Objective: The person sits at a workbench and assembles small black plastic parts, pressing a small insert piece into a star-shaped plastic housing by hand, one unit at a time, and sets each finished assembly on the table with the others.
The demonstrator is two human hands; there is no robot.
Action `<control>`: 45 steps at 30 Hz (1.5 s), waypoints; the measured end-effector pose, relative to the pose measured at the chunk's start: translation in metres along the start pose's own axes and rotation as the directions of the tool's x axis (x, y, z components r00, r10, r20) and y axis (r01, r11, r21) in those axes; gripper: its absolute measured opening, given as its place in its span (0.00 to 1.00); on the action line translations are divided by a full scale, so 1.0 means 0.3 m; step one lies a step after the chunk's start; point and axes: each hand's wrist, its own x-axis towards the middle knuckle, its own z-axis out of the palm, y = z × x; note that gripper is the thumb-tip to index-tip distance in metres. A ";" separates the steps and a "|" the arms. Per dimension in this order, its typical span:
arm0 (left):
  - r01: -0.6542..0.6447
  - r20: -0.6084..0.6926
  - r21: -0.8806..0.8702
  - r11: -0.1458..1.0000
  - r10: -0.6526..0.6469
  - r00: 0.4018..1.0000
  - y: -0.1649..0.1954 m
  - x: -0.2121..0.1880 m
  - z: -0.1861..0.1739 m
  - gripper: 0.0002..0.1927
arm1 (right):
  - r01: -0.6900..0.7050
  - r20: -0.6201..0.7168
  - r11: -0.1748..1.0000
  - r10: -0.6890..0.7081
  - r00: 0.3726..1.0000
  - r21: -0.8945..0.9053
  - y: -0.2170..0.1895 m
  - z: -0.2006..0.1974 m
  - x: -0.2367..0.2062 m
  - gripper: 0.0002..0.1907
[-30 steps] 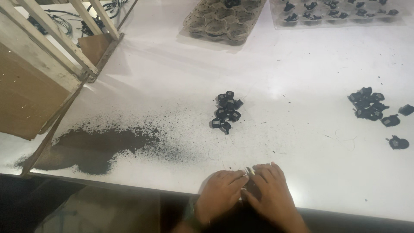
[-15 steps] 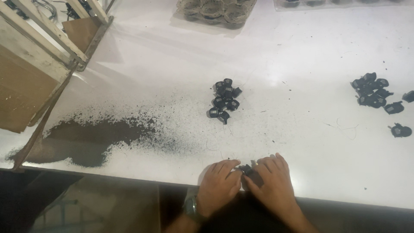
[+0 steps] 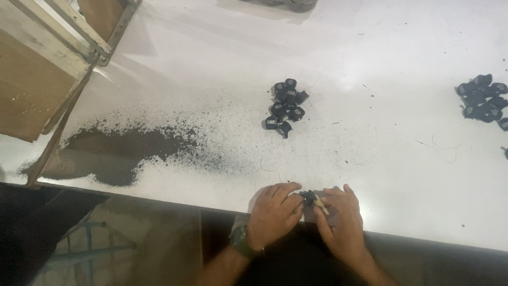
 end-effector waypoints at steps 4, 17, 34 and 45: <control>0.001 0.002 0.011 1.000 -0.001 1.000 -0.009 -0.006 0.013 0.06 | -0.004 0.035 1.000 0.005 0.999 -0.030 0.018 0.011 -0.002 0.15; -0.011 0.019 0.010 1.000 0.011 1.000 -0.043 -0.039 0.056 0.06 | 0.067 0.079 0.996 -0.062 0.995 -0.063 0.006 0.014 -0.005 0.15; -0.115 -0.046 0.035 0.993 0.117 0.992 -0.011 -0.034 0.025 0.08 | 0.054 0.084 0.998 -0.050 0.995 -0.040 -0.017 0.016 0.031 0.14; 0.090 -0.106 0.029 0.996 -0.086 0.991 -0.002 -0.035 0.049 0.06 | 0.061 0.089 0.997 -0.058 0.994 -0.042 -0.020 0.019 0.033 0.13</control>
